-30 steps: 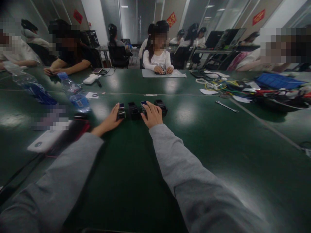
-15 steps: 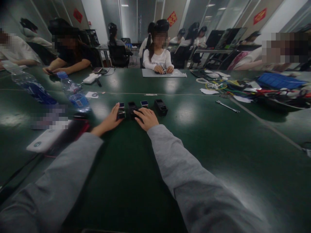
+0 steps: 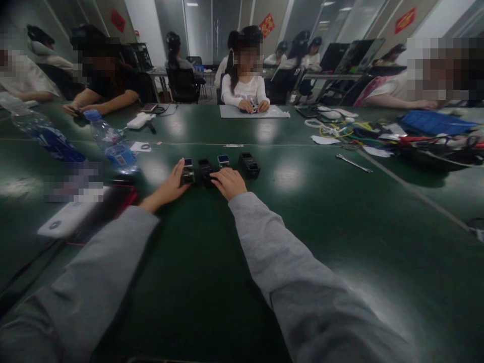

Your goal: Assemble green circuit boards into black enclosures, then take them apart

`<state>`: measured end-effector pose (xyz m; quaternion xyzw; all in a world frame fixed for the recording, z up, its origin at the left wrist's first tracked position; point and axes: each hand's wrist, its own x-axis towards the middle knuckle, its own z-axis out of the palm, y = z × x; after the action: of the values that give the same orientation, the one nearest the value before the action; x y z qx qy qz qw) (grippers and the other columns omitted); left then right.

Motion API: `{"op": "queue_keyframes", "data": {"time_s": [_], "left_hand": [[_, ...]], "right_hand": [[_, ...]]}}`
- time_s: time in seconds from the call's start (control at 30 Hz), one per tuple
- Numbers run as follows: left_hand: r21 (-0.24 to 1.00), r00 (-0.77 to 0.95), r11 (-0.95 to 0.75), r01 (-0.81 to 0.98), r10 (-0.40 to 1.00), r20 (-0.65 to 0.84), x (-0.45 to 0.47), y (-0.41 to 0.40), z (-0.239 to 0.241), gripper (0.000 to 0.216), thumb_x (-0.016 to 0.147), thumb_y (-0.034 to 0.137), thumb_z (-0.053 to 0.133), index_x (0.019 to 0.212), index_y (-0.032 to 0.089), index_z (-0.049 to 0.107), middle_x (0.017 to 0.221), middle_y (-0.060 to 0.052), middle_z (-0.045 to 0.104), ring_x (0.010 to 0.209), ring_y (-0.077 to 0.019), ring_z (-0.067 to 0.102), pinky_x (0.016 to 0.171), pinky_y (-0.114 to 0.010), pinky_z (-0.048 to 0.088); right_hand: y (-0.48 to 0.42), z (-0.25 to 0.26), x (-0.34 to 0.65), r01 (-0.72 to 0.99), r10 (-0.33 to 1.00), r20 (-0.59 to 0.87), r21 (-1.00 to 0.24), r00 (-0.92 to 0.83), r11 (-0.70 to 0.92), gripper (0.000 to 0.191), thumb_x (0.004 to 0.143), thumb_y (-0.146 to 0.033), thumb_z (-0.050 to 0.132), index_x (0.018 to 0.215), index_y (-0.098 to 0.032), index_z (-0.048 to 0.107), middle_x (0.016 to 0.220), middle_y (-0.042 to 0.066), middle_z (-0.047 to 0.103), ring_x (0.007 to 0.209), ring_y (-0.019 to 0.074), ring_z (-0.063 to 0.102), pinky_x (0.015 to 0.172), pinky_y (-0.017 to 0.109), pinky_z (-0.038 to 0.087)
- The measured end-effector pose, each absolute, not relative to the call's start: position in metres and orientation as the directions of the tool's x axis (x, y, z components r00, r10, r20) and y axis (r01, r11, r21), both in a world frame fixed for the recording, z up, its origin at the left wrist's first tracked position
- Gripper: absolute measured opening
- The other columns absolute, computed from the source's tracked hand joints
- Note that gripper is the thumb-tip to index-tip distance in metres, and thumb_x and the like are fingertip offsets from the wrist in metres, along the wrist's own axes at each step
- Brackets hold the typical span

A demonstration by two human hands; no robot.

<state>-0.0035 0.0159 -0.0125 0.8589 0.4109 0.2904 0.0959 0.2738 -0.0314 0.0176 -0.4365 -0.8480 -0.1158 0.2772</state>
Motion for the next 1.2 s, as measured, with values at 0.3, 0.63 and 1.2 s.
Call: {"op": "queue_keyframes", "data": {"time_s": [0.3,0.63,1.2], "left_hand": [[0.412,0.487,-0.636,0.653,0.769,0.414,-0.003,0.0137,-0.0096,0.09,0.095,0.041,0.055,0.161,0.019,-0.003,0.167,-0.021,0.011,0.154,-0.0351,0.016,0.122,-0.056,0.027],[0.418,0.485,-0.626,0.658,0.778,0.4,-0.0022,0.0119,-0.0075,0.092,0.094,0.039,0.056,0.161,0.018,-0.004,0.168,-0.021,0.009,0.154,-0.0363,0.016,0.122,-0.056,0.026],[0.42,0.482,-0.624,0.659,0.779,0.401,-0.0042,0.0127,-0.0086,0.091,0.095,0.041,0.056,0.161,0.021,-0.004,0.168,-0.02,0.009,0.154,-0.0364,0.016,0.122,-0.057,0.026]], "right_hand": [[-0.0344,0.0212,0.2729,0.837,0.713,0.546,-0.038,-0.44,0.545,0.024,0.103,-0.028,0.052,0.116,-0.019,0.07,0.104,0.009,0.069,0.104,0.0252,0.059,0.083,0.037,0.042],[-0.034,0.0228,0.2721,0.848,0.711,0.569,-0.044,-0.414,0.528,0.028,0.105,-0.028,0.049,0.118,-0.023,0.073,0.103,0.008,0.071,0.107,0.0252,0.056,0.084,0.038,0.042],[-0.0357,0.0225,0.2688,0.846,0.717,0.564,-0.058,-0.41,0.53,0.033,0.104,-0.035,0.049,0.13,-0.023,0.066,0.112,0.009,0.066,0.112,0.0267,0.052,0.087,0.04,0.045]]}}
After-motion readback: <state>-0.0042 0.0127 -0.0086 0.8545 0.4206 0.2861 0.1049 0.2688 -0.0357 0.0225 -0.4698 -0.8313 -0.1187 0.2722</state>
